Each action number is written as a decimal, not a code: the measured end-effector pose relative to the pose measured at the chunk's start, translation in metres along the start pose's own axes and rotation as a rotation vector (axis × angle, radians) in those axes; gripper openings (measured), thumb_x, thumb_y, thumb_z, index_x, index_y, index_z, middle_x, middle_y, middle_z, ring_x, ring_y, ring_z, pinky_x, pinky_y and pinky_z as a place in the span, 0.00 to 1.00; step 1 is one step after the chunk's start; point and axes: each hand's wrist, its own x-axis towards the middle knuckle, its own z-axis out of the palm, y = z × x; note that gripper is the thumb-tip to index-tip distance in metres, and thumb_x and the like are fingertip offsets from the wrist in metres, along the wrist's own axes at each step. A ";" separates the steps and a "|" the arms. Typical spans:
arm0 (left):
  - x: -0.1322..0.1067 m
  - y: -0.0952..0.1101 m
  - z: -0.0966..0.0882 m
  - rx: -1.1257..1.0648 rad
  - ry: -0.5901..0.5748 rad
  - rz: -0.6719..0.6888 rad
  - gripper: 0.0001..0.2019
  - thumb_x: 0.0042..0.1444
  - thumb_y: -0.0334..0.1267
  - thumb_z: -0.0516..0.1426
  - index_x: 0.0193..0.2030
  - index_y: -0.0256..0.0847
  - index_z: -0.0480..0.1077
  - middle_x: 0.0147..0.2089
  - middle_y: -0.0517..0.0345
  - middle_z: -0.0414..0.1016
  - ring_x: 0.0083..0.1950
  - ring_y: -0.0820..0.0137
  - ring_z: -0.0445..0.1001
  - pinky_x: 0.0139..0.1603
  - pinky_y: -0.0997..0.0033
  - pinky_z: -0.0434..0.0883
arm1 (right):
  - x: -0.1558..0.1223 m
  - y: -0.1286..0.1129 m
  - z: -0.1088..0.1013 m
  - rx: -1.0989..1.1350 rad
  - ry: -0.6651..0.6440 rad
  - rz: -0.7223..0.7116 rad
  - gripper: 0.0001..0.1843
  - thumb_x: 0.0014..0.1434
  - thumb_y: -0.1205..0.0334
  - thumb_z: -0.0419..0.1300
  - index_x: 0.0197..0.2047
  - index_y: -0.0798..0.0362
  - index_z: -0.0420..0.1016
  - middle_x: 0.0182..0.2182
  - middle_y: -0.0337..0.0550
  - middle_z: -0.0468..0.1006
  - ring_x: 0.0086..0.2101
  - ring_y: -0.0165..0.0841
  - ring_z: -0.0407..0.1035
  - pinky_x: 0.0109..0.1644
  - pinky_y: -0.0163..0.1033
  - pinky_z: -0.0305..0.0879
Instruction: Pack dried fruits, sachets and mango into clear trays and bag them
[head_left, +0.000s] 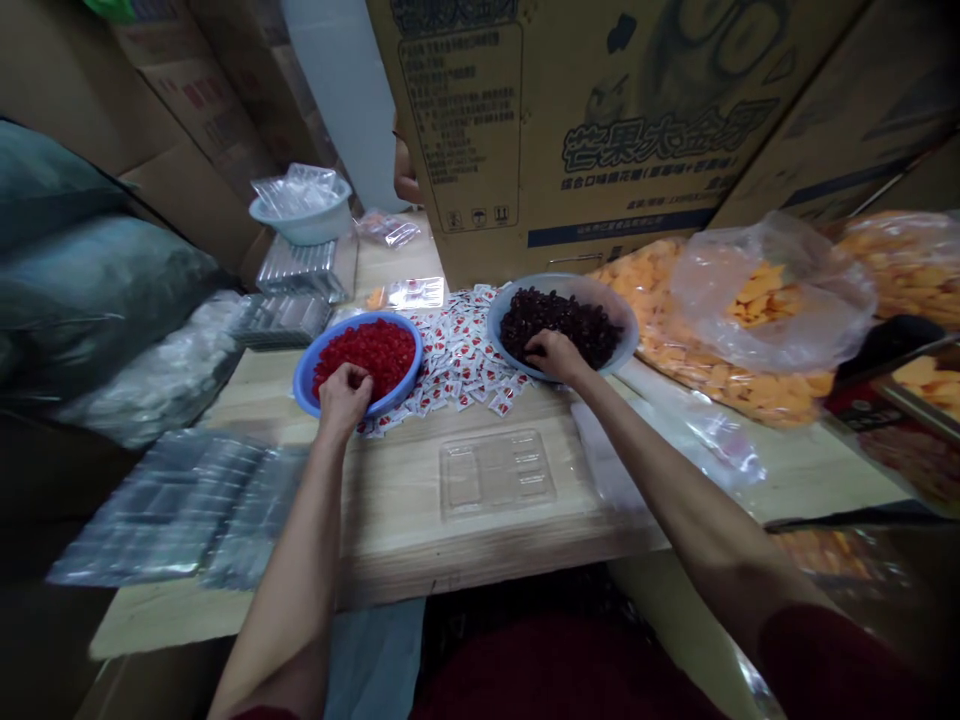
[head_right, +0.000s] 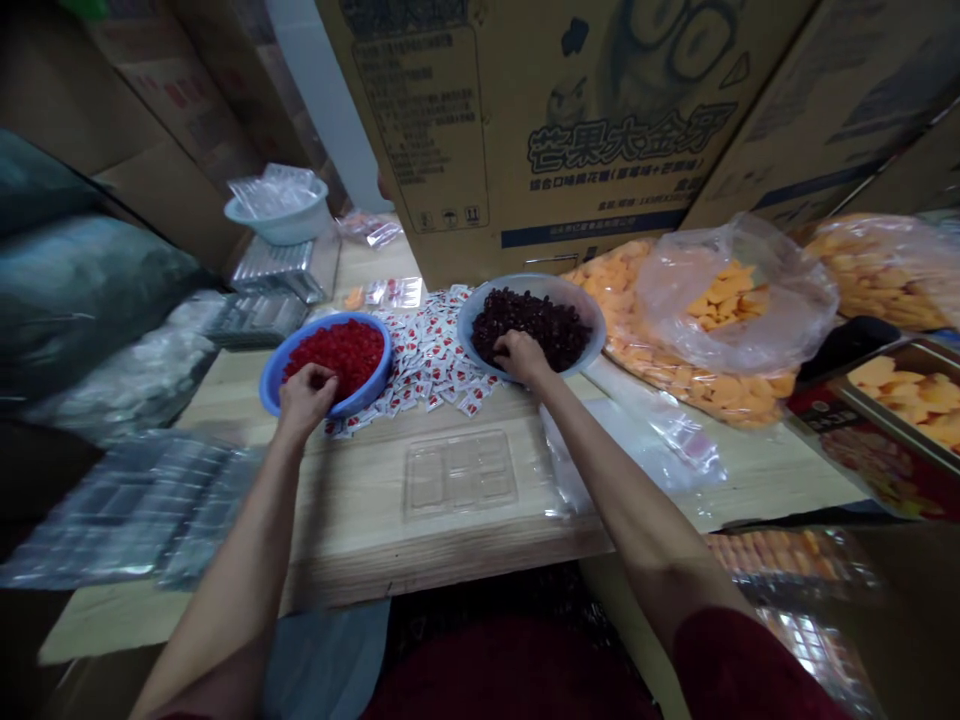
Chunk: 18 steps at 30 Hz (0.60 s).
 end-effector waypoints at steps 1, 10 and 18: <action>-0.003 0.001 -0.001 -0.015 0.043 -0.016 0.10 0.54 0.39 0.54 0.40 0.39 0.71 0.39 0.51 0.79 0.40 0.64 0.77 0.49 0.65 0.72 | 0.005 -0.006 0.005 0.033 -0.013 -0.010 0.12 0.55 0.69 0.65 0.43 0.49 0.82 0.45 0.43 0.81 0.47 0.35 0.72 0.52 0.36 0.66; -0.122 0.097 0.029 -0.664 -0.279 0.230 0.06 0.60 0.40 0.59 0.42 0.43 0.73 0.39 0.57 0.78 0.39 0.69 0.75 0.43 0.69 0.71 | 0.017 0.002 0.015 0.269 0.157 0.119 0.05 0.53 0.72 0.64 0.29 0.54 0.75 0.30 0.42 0.78 0.33 0.33 0.71 0.40 0.34 0.65; -0.174 0.154 0.116 -0.366 -0.287 0.523 0.06 0.62 0.37 0.60 0.36 0.42 0.78 0.36 0.52 0.76 0.44 0.61 0.70 0.50 0.57 0.69 | -0.084 -0.009 -0.003 0.702 0.376 -0.056 0.07 0.58 0.58 0.64 0.35 0.51 0.72 0.29 0.38 0.75 0.30 0.32 0.68 0.34 0.35 0.63</action>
